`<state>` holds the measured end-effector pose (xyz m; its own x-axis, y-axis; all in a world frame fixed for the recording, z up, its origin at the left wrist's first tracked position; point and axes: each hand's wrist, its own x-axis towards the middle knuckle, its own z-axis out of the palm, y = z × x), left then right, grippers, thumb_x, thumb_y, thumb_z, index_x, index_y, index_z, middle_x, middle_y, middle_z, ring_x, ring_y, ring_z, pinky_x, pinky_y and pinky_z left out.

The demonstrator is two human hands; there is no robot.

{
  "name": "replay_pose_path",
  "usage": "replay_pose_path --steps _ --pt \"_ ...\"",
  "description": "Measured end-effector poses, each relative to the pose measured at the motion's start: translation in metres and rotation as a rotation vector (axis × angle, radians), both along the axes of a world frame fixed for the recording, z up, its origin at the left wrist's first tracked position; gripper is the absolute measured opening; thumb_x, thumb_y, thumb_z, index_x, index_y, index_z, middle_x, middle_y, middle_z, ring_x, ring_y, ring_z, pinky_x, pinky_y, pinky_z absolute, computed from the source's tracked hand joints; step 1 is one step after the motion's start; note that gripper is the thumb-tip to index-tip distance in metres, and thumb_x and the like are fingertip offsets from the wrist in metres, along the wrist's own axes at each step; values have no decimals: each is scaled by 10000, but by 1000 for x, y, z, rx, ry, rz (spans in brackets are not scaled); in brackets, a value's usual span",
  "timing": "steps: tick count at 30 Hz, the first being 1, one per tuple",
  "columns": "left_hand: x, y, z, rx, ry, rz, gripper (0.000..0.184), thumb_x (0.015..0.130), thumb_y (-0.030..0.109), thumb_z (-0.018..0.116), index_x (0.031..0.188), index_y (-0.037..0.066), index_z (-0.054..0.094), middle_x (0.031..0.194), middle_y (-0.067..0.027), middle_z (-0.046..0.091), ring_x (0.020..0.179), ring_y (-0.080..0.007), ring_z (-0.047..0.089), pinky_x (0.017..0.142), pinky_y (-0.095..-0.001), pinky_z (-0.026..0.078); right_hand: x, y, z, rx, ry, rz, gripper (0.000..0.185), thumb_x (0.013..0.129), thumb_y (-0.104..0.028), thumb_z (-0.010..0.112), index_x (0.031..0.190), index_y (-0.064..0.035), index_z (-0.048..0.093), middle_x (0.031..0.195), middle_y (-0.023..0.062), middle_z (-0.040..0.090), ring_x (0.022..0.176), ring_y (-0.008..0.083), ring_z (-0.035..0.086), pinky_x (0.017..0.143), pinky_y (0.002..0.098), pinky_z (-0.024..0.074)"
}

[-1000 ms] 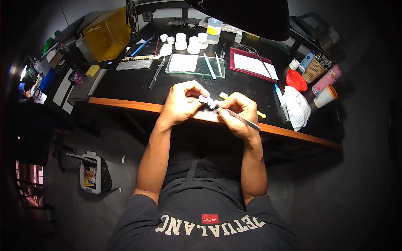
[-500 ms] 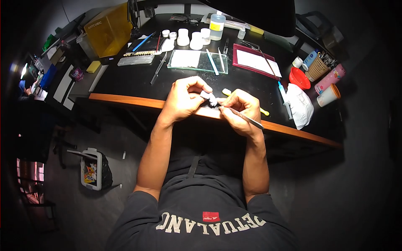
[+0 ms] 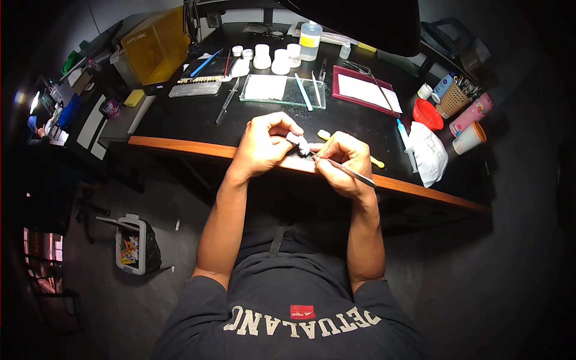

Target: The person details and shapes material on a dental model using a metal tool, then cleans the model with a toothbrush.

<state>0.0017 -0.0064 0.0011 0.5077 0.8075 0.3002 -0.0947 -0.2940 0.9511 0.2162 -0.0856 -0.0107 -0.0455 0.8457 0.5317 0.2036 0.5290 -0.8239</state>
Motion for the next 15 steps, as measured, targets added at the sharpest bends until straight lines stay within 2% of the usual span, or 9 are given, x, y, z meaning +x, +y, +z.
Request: replay_pose_path --steps 6,11,15 --pt "2 -3 1 87 73 81 218 842 -110 635 1032 -34 709 1001 -99 767 937 -149 758 871 -288 610 -4 -1 2 -46 67 7 83 783 9 751 794 7 669 772 71 707 846 212 796 1095 421 526" --pt "6 -6 1 121 104 128 254 845 -92 616 1065 -33 729 1006 -98 776 927 -150 769 873 -281 609 -5 -3 4 -78 40 -44 83 786 14 754 787 10 671 778 80 718 754 167 759 1059 402 546" --pt "1 -3 1 117 134 56 345 842 -47 667 1182 -31 725 1089 -118 767 1018 -169 758 961 -314 603 -7 -2 2 -70 56 -50 83 787 17 755 784 14 672 778 79 721 716 136 732 1000 377 573"
